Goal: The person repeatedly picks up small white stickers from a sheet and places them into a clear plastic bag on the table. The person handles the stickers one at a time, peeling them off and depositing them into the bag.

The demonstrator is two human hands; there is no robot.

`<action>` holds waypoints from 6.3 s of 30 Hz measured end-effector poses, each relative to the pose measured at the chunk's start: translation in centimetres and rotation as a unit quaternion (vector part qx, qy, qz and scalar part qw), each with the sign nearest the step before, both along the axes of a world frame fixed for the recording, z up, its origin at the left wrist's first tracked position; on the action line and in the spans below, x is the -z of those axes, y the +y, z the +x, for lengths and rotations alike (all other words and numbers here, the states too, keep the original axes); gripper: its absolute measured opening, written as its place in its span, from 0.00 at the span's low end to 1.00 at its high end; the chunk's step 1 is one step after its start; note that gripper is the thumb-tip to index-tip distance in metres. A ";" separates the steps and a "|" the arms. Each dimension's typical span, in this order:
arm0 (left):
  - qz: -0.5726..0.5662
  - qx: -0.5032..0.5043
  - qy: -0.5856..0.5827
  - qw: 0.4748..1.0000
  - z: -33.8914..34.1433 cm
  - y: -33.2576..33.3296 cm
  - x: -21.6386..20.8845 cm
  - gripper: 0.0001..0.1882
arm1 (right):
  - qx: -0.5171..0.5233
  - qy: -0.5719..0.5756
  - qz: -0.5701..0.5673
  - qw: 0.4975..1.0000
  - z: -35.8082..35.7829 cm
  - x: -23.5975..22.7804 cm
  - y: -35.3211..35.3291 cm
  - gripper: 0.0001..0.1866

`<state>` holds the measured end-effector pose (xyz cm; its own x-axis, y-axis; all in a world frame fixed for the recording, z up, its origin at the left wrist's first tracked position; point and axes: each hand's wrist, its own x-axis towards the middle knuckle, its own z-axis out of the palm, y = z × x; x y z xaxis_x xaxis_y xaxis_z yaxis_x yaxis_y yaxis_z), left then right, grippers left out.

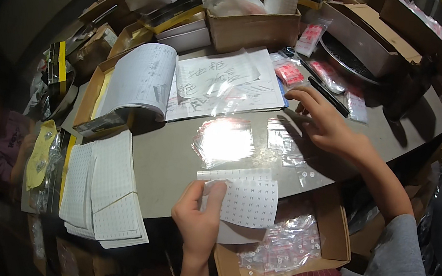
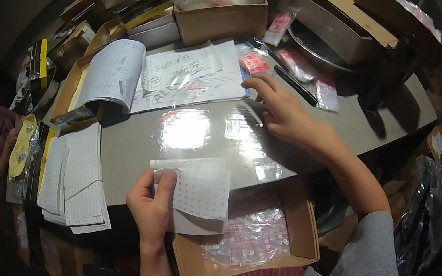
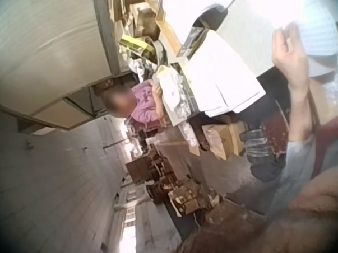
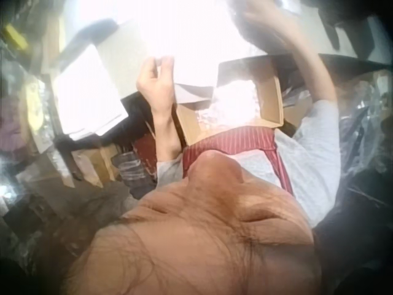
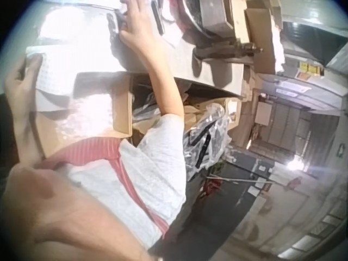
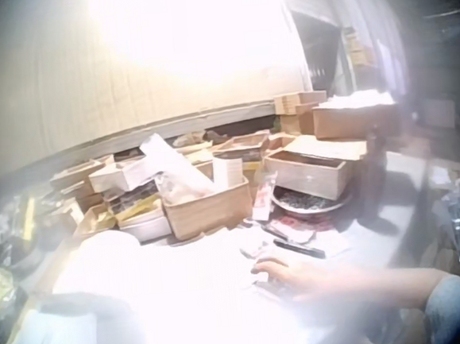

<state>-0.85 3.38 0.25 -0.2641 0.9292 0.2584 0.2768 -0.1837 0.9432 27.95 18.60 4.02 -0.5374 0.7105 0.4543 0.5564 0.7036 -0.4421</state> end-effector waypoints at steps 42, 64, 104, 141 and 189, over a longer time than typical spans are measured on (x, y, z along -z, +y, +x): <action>0.034 0.085 -0.258 0.962 -0.7 -1.9 -0.7 0.07 | -0.131 -0.109 -0.032 0.985 4.4 -0.8 -14.1 0.20; -0.003 0.018 -0.245 0.969 2.7 -5.7 -0.2 0.12 | 0.085 0.133 -0.147 0.976 -2.2 -1.8 -6.2 0.06; -0.001 0.024 -0.033 0.999 0.3 -1.7 0.2 0.08 | 0.028 -0.017 -0.227 0.973 -8.1 -0.4 1.1 0.13; -0.055 0.051 -0.089 0.993 -0.2 -1.7 -0.6 0.07 | 0.112 -0.299 -0.187 0.929 -5.5 -5.2 1.2 0.16; 0.026 -0.007 0.016 1.000 1.0 -1.9 0.0 0.05 | -0.178 -0.072 -0.140 0.971 -4.8 -1.9 -7.4 0.18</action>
